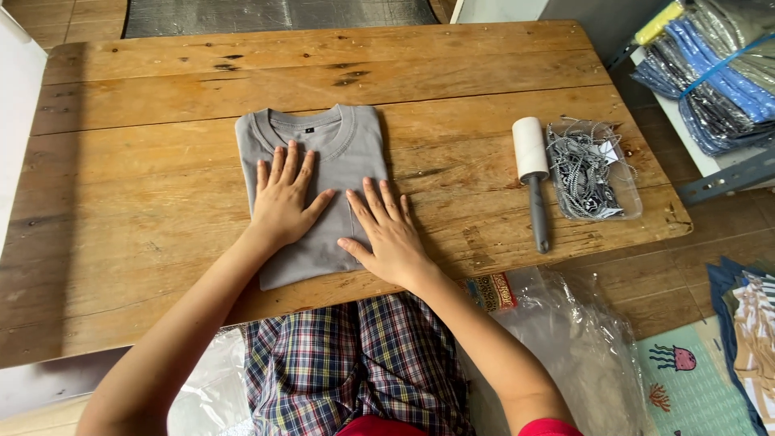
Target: A person uses a lint roller on a t-shirt, folds it, and packages it into a plastic bag.
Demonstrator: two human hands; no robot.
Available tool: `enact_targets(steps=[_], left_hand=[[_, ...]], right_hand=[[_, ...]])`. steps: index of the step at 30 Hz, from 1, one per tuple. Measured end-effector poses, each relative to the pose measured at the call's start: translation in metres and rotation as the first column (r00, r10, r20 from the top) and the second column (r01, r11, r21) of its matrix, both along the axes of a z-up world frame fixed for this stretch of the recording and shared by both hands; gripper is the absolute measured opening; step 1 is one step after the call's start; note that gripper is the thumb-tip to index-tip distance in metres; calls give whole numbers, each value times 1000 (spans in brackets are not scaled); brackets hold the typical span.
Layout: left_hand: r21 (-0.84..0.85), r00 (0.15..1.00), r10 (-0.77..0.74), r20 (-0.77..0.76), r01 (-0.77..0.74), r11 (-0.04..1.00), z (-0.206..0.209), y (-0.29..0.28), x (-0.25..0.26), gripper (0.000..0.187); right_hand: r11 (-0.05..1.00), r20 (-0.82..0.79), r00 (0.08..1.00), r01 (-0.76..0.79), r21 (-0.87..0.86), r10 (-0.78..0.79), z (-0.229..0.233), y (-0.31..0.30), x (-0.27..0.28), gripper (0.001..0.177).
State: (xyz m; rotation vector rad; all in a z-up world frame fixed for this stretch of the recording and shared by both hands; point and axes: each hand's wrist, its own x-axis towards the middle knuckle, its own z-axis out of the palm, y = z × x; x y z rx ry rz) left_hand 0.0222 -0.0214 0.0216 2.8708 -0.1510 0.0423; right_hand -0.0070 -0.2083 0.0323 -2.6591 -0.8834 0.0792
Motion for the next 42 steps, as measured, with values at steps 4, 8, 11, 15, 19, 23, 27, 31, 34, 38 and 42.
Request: enact_targets(steps=[4, 8, 11, 15, 19, 23, 27, 31, 34, 38, 42], left_hand=[[-34, 1000, -23, 14, 24, 999, 4, 4, -3, 69], [-29, 999, -21, 43, 22, 999, 1, 4, -2, 67], [-33, 998, -22, 61, 24, 999, -3, 5, -2, 67], [-47, 997, -26, 78, 30, 998, -12, 7, 0, 66], [8, 933, -119, 340, 124, 992, -28, 11, 6, 67], [-5, 932, -118, 342, 128, 992, -30, 12, 5, 67], [-2, 930, -117, 348, 125, 992, -29, 11, 6, 66], [2, 936, -120, 332, 127, 992, -31, 11, 4, 66], [2, 934, -123, 335, 130, 992, -30, 11, 5, 66], [2, 933, -124, 338, 131, 991, -29, 11, 5, 66], [10, 931, -117, 346, 121, 993, -30, 10, 5, 66]], right_hand=[[998, -60, 997, -34, 54, 38, 2, -11, 5, 60], [895, -39, 996, -58, 442, 83, 41, -47, -4, 27], [817, 243, 947, 33, 576, -209, 43, -105, 18, 10], [726, 317, 759, 281, 627, -568, 59, -192, 37, 17], [576, 175, 549, 768, 281, -817, 49, -233, 54, 39], [502, 120, 488, 834, 229, -865, 32, -239, 60, 35], [551, 135, 546, 738, 390, -827, 30, -250, 65, 11], [666, 277, 627, 553, 500, -728, 45, -253, 65, 8], [728, 383, 683, 327, 602, -623, 61, -249, 67, 8], [737, 468, 688, 145, 660, -554, 84, -229, 66, 4], [756, 532, 688, 36, 654, -493, 103, -189, 73, 13]])
